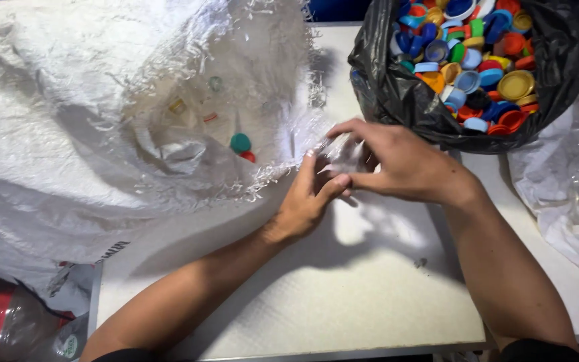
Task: Sorting various plastic bottle caps and putting them into plastic bottles and sacks.
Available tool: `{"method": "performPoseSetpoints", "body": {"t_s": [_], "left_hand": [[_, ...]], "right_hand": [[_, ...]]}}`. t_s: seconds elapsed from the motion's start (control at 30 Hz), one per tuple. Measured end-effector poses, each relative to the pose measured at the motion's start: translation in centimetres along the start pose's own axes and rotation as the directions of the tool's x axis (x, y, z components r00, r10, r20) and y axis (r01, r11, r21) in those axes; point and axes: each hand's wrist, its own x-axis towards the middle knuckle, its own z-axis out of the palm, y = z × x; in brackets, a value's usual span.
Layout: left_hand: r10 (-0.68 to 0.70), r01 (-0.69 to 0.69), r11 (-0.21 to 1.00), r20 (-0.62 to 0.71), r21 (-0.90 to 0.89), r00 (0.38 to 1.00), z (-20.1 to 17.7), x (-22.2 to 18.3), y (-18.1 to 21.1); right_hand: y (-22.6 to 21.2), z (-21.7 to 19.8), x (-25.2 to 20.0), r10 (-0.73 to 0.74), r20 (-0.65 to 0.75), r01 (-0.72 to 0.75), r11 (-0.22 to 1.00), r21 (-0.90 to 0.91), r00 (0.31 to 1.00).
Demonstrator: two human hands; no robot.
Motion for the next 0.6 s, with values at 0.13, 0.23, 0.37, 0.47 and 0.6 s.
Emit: {"method": "performPoseSetpoints", "body": {"t_s": [0.13, 0.23, 0.37, 0.47, 0.6], "left_hand": [[-0.014, 0.014, 1.000, 0.000, 0.001, 1.000, -0.4, 0.4, -0.9], [0.009, -0.008, 1.000, -0.042, 0.026, 0.999, 0.0, 0.3, 1.1], [-0.010, 0.010, 1.000, -0.012, -0.010, 1.000, 0.3, 0.1, 1.5], [0.009, -0.009, 1.000, 0.009, 0.018, 1.000, 0.3, 0.0, 1.2], [-0.001, 0.000, 0.999, 0.034, 0.040, 0.999, 0.6, -0.2, 1.9]], "right_hand": [[0.2, -1.6, -0.1, -0.043, 0.130, 0.043, 0.999, 0.005, 0.991], [0.6, -2.7, -0.2, 0.075, 0.219, -0.074, 0.997, -0.013, 0.973], [2.7, -2.5, -0.3, 0.086, -0.339, -0.117, 0.991, -0.070, 0.937], [3.2, -2.4, -0.2, -0.003, -0.555, -0.106, 0.981, -0.164, 0.832], [3.2, -2.1, 0.6, -0.193, -0.542, -0.127, 0.858, -0.498, 0.818]]}}
